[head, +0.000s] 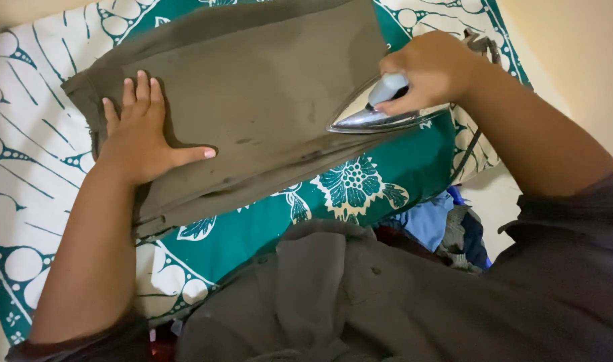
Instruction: Ironing and folding a pair of trousers on an ironing board.
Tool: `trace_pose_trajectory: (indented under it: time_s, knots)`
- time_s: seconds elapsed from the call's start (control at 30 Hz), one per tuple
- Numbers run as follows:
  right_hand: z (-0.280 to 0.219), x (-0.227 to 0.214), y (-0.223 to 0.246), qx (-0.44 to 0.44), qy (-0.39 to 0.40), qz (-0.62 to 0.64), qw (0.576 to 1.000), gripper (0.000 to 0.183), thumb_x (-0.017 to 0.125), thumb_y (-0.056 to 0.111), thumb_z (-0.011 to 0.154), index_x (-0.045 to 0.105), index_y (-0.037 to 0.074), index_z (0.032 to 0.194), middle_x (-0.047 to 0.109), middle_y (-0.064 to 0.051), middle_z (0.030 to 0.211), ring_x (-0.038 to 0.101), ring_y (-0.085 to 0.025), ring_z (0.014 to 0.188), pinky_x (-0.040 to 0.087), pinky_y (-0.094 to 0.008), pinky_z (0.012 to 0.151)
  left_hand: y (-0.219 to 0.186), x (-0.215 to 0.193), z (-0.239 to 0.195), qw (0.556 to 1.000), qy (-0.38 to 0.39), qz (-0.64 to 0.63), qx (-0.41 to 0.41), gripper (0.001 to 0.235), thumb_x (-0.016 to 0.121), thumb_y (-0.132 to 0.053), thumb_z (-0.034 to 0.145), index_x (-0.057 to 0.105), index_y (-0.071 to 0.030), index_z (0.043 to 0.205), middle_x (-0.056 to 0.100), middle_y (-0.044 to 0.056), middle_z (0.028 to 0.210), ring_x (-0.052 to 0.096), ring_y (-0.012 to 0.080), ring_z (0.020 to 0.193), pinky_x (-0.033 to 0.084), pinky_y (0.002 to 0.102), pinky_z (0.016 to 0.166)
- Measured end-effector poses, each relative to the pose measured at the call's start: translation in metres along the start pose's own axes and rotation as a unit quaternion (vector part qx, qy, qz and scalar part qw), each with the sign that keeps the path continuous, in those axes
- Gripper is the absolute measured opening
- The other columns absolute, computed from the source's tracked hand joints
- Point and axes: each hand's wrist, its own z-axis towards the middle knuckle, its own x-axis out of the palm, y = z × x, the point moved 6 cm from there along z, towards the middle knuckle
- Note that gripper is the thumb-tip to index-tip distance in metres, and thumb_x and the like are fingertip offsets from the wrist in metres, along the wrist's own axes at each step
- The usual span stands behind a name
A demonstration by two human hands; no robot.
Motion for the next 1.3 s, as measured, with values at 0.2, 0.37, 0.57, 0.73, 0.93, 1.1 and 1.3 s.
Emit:
trace_pose_trajectory:
  time_s: [0.2, 0.37, 0.57, 0.73, 0.93, 1.1, 1.3]
  knots:
    - [-0.008, -0.028, 0.054, -0.097, -0.030, 0.060, 0.993, 0.047, 0.077, 0.059, 0.082, 0.070, 0.013, 0.087, 0.072, -0.005, 0.072, 0.067, -0.024, 0.055, 0.051, -0.035, 0.057, -0.003, -0.004, 0.001, 1.000, 0.011, -0.012, 0.001, 0.157, 0.065, -0.092, 0.047, 0.025, 0.009, 0.160, 0.015, 0.028, 0.168, 0.008, 0.0441, 0.154, 0.005, 0.071, 0.115]
    - [-0.016, 0.001, 0.031, -0.127, -0.064, 0.060, 0.988, 0.052, 0.077, 0.062, 0.083, 0.068, 0.011, 0.084, 0.068, -0.003, 0.062, 0.052, -0.013, 0.039, 0.038, -0.025, 0.040, -0.001, -0.001, 0.000, 1.000, 0.004, 0.002, -0.009, 0.157, 0.067, -0.091, 0.046, 0.022, 0.006, 0.161, 0.015, 0.027, 0.169, 0.007, 0.0410, 0.155, 0.003, 0.068, 0.117]
    - [-0.040, 0.037, -0.047, 0.077, 0.059, 0.012, 0.995, 0.060, 0.072, 0.072, 0.078, 0.077, 0.021, 0.110, 0.081, -0.002, 0.096, 0.077, -0.021, 0.082, 0.057, -0.039, 0.084, -0.032, -0.037, -0.022, 0.999, 0.034, -0.006, 0.035, 0.122, 0.068, -0.068, 0.075, 0.017, -0.001, 0.163, 0.007, 0.017, 0.172, 0.002, 0.0371, 0.156, 0.004, 0.062, 0.121]
    - [-0.013, 0.012, -0.013, 0.040, 0.049, -0.040, 0.997, 0.078, 0.058, 0.085, 0.078, 0.072, 0.016, 0.113, 0.078, -0.005, 0.085, 0.071, -0.019, 0.061, 0.056, -0.033, 0.067, -0.038, -0.029, -0.045, 0.993, 0.103, 0.025, 0.047, 0.130, 0.065, -0.082, 0.065, 0.014, -0.015, 0.164, 0.006, 0.007, 0.172, 0.002, 0.0324, 0.155, 0.004, 0.060, 0.121]
    - [0.031, -0.050, 0.103, -0.061, 0.002, 0.037, 0.997, 0.049, 0.067, 0.059, 0.093, 0.072, 0.013, 0.111, 0.078, -0.006, 0.091, 0.070, -0.017, 0.056, 0.055, -0.028, 0.053, -0.041, -0.040, -0.063, 0.995, 0.063, -0.031, 0.075, 0.127, 0.070, -0.079, 0.066, 0.022, -0.012, 0.163, 0.017, 0.008, 0.171, 0.010, 0.0308, 0.156, 0.008, 0.058, 0.121]
    - [0.048, -0.082, 0.169, -0.120, -0.084, 0.048, 0.988, 0.047, 0.069, 0.062, 0.090, 0.071, 0.015, 0.096, 0.076, -0.010, 0.080, 0.072, -0.033, 0.061, 0.055, -0.042, 0.057, -0.035, -0.036, -0.063, 0.996, 0.047, -0.043, 0.069, 0.130, 0.076, -0.076, 0.062, 0.024, -0.013, 0.163, 0.020, 0.008, 0.171, 0.012, 0.0327, 0.156, 0.009, 0.061, 0.121]
    - [0.052, -0.081, 0.169, -0.155, -0.068, 0.015, 0.985, 0.051, 0.066, 0.066, 0.089, 0.068, 0.015, 0.091, 0.075, -0.006, 0.080, 0.071, -0.030, 0.060, 0.054, -0.040, 0.055, -0.009, -0.041, -0.074, 0.994, 0.094, -0.044, 0.013, 0.148, 0.077, -0.086, 0.047, 0.015, -0.020, 0.164, 0.012, 0.005, 0.172, -0.001, 0.0276, 0.156, -0.002, 0.062, 0.121]
